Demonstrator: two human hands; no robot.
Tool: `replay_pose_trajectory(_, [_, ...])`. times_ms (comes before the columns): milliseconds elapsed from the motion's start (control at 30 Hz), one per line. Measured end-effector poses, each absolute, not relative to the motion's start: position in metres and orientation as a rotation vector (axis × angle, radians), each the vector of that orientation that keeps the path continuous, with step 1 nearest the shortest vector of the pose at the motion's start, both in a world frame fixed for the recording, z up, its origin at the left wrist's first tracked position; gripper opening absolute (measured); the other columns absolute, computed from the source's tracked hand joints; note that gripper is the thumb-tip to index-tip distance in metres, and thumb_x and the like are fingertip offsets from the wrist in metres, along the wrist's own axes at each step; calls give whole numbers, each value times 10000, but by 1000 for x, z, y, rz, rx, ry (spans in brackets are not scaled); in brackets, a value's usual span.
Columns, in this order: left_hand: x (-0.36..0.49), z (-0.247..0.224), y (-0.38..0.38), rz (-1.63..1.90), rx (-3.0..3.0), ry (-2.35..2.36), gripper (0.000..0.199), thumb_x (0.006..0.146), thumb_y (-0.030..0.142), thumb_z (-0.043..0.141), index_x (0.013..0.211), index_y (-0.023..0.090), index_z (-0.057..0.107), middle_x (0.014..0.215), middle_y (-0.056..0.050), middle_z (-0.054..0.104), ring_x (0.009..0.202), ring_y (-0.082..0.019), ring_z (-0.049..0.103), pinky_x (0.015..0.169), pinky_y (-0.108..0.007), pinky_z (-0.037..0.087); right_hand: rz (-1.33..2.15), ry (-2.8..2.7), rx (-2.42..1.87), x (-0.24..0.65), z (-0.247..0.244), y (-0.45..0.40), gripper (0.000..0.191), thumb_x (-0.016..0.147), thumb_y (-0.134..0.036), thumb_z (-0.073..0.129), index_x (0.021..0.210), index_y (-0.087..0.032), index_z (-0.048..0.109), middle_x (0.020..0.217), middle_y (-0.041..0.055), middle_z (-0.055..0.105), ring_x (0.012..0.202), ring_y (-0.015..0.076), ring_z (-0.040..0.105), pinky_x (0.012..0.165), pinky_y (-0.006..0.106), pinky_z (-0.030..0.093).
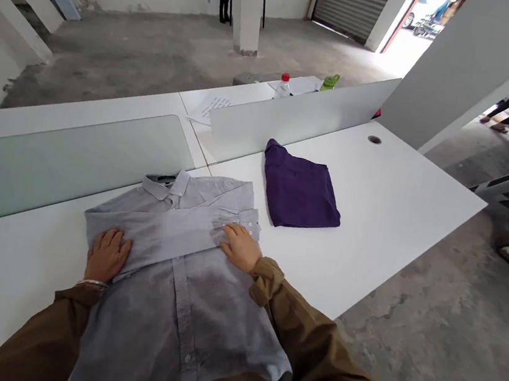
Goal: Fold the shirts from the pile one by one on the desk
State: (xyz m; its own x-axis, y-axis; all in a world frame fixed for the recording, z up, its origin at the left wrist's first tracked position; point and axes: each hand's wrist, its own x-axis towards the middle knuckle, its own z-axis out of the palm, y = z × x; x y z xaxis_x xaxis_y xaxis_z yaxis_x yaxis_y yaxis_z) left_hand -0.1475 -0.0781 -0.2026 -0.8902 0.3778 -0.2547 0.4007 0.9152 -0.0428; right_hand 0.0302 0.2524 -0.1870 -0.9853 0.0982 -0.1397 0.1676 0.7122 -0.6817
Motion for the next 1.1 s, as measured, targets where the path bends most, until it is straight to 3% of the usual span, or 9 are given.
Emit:
replay_pose_trajectory(167, [-145,-205,-78,-179,449,2900,553,835,466,206,1262,146,354,1342,-111,345,1229,-306,246,952,-501,274,-851,2792,308,8,-230,235,486,829,-422,398,1252,-182,389,1348,97,327,1283,316,148,981,568,182])
replay_pose_trajectory(433, [-145,-203,-73,-202,362,2930,589,831,474,205,1279,114,331,1343,-154,330,1236,-317,234,944,-506,261,-800,2821,349,19,-261,230,490,845,-463,341,1270,-221,370,1379,65,295,1296,295,146,1014,550,109])
replay_pose_trajectory(533, [-146,-202,-71,-183,346,2921,591,830,469,208,1288,113,321,1342,-161,328,1239,-314,230,950,-506,252,-904,2775,369,12,-257,237,484,834,-473,360,1243,-217,407,1353,66,341,1282,298,191,1009,550,144])
replay_pose_trajectory(767, [-131,-180,-95,-22,247,2941,564,829,473,225,1272,146,348,1344,-155,321,1231,-321,245,948,-526,258,-1395,2731,693,51,-222,289,524,848,-486,295,1261,-175,380,1282,102,422,1202,210,369,1007,407,304])
replay_pose_trajectory(900, [-90,-161,-141,2,244,2945,577,823,480,216,1282,148,324,1346,-153,309,1244,-310,233,967,-512,252,-1359,2615,973,135,-205,299,506,821,-510,329,1227,-218,412,1229,85,476,1132,202,455,949,407,382])
replay_pose_trajectory(1100, [-8,-128,-207,28,135,2855,586,810,482,206,1278,148,324,1352,-144,300,1254,-289,239,990,-495,260,-1307,2490,1303,240,-195,273,482,792,-509,365,1140,-190,463,1167,113,518,1014,203,547,827,377,474])
